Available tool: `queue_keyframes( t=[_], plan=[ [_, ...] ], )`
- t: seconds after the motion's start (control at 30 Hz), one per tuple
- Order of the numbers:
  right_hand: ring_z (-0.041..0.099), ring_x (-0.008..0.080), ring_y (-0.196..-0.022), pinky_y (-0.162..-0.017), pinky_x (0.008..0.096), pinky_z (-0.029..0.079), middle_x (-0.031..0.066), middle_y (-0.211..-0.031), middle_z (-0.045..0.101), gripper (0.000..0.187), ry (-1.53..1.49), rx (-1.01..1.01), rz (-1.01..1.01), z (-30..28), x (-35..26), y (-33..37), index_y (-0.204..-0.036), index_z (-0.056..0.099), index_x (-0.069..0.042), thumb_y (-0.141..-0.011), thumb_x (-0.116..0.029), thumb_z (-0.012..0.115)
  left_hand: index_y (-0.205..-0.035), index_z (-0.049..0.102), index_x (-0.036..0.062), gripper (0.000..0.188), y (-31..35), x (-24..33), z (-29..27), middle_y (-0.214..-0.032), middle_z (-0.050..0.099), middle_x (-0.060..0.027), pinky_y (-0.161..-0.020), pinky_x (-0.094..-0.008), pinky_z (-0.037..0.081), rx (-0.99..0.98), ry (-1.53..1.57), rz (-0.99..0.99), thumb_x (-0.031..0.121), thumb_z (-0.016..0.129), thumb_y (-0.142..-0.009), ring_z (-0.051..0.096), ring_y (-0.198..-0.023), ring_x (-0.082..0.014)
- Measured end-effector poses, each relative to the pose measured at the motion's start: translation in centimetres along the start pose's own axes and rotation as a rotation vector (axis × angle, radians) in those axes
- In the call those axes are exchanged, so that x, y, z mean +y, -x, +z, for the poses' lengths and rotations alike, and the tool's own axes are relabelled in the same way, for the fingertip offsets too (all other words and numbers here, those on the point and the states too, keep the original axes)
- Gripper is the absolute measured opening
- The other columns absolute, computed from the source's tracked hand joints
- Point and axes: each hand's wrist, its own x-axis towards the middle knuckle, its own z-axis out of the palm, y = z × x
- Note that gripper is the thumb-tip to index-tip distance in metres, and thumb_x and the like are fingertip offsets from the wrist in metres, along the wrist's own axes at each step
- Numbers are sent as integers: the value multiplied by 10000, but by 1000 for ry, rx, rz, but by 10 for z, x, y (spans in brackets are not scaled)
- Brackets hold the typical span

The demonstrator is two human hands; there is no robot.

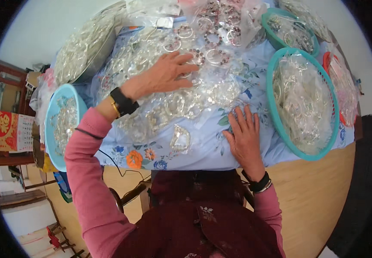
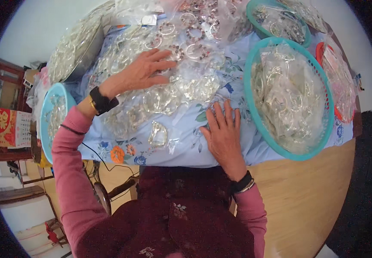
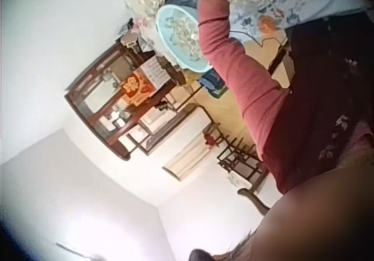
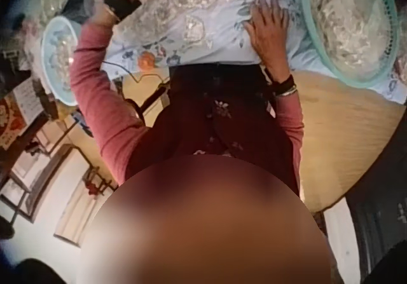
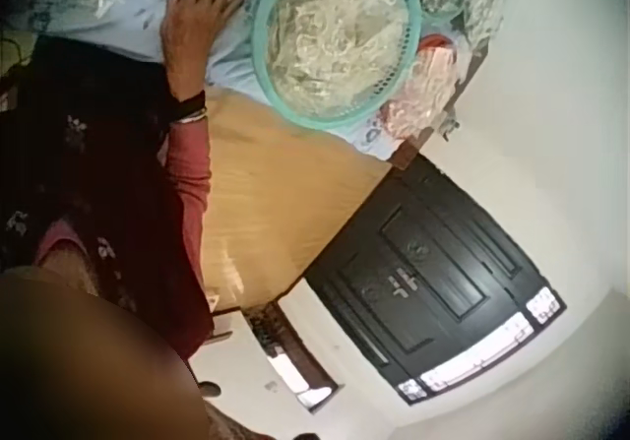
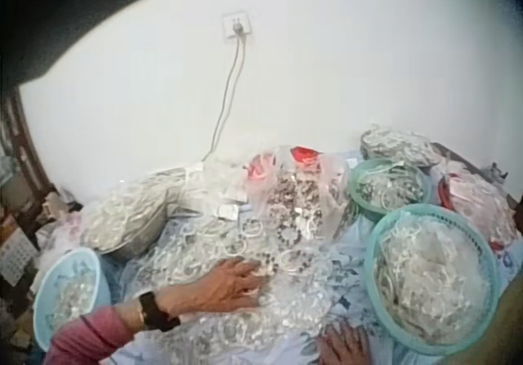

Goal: Sort small metal or plastic parts from a large pile and place them into individual small plastic bags.

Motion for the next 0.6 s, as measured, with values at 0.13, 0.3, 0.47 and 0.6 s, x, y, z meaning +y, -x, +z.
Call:
queue_keyframes(
  t=[0.13,0.3,0.47,0.6],
  plan=[
    [303,381,-1282,-1019,562,228,159,-1321,427,477,65,41,23,6,5,8,-1207,497,-28,-804,-247,628,-1211,518,104,505,48,17,-22,-1315,427,-181,-972,-485,324,-90,-88,-201,353,636,-788,389,-1179,-402],
    [305,377,-1276,-1021,552,230,158,-1301,434,447,-3,79,-7,5,-4,9,-1195,503,-28,-824,-253,608,-1169,537,100,469,98,24,-34,-1264,458,-175,-969,-479,327,-38,-278,-342,282,650,-751,392,-1183,-387],
    [298,375,-1274,-1020,547,230,161,-1279,433,444,-7,104,-28,1,-1,10,-1189,500,-21,-828,-256,606,-1129,556,83,396,101,29,-32,-1249,469,-178,-915,-481,370,-133,-299,-359,95,569,-733,445,-1127,-381],
    [286,377,-1279,-1017,541,234,168,-1268,431,455,-24,116,-26,2,4,13,-1187,493,-9,-824,-257,611,-1085,565,62,343,66,62,-31,-1210,496,-173,-900,-449,392,-158,-402,-295,51,556,-742,477,-1089,-362]
  ],
)
